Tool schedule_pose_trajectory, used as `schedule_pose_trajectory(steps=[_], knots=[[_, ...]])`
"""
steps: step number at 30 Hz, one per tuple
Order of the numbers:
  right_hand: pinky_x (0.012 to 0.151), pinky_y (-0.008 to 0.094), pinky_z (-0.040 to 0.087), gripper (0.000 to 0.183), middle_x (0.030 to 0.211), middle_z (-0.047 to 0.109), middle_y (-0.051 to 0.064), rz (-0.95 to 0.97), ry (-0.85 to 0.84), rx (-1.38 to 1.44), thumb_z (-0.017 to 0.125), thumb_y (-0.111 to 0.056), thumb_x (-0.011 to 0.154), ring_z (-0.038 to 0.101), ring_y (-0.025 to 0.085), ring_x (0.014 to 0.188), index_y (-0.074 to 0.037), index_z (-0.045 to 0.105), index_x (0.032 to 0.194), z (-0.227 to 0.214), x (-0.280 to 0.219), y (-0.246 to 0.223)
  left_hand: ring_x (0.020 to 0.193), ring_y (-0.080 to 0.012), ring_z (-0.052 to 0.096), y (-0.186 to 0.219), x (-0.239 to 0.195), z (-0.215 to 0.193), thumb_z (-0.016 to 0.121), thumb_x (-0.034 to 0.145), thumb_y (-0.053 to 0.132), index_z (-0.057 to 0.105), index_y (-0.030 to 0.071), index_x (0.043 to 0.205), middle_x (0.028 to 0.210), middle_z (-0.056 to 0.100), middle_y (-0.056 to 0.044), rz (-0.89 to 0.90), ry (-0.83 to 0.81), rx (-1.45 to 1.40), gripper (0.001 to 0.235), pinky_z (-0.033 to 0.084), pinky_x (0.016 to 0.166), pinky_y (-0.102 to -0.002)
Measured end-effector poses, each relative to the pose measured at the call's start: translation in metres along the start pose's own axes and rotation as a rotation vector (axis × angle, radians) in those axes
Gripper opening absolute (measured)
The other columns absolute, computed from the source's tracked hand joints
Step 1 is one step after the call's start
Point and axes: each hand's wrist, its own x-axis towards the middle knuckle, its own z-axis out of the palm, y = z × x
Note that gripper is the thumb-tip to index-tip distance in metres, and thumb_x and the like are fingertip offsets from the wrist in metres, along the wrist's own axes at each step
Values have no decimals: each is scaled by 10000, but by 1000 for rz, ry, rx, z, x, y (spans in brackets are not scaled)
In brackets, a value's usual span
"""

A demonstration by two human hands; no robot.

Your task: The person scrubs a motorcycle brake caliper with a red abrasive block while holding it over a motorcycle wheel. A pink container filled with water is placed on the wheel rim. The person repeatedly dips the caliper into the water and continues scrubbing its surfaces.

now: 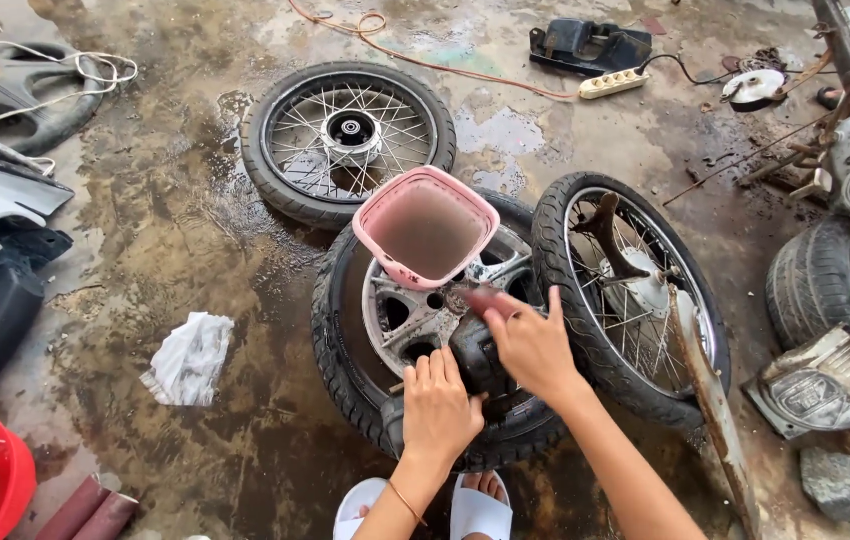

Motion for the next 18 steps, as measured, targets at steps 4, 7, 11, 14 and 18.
schedule_pose_trajectory(steps=[4, 7, 11, 14, 18], knots=[[1147, 810, 214, 388, 1309, 675, 25, -51, 133, -60, 361, -173, 1070, 490, 284, 1411, -110, 712, 917, 4, -19, -28, 1104, -344, 581, -1, 3, -3, 786, 742, 563, 530, -85, 1388, 1228, 645, -185, -12, -41, -10, 950, 419, 955, -480], [1189, 733, 139, 370, 1170, 752, 138, -330, 213, 13, 431, -234, 1062, 589, 308, 1309, -99, 766, 1139, 7, -29, -25, 803, -317, 547, 1, 2, -7, 573, 852, 294, 662, 38, 998, 924, 653, -147, 16, 26, -106, 308, 405, 769, -457], [1135, 829, 222, 331, 1238, 723, 26, -110, 118, -157, 390, -115, 1030, 582, 278, 1339, -121, 678, 869, 6, -13, -11, 1042, -319, 590, 1, 2, 0, 787, 743, 556, 563, -64, 1356, 1187, 655, -163, -15, -55, -12, 900, 432, 925, -459], [1151, 774, 209, 308, 1063, 778, 106, -254, 284, -126, 465, -169, 1025, 588, 282, 1329, -72, 723, 889, 24, -31, -23, 911, -326, 562, -1, 4, -7, 643, 826, 412, 616, -16, 1158, 1025, 643, -148, -2, -6, -57, 542, 419, 844, -456], [1147, 820, 231, 389, 1320, 695, -11, -134, 107, -177, 366, -153, 1067, 580, 241, 1336, -132, 751, 1016, -1, -20, -12, 1009, -312, 593, 1, 5, -3, 788, 746, 569, 568, -67, 1344, 1171, 657, -156, -8, -50, -4, 899, 440, 897, -455]])
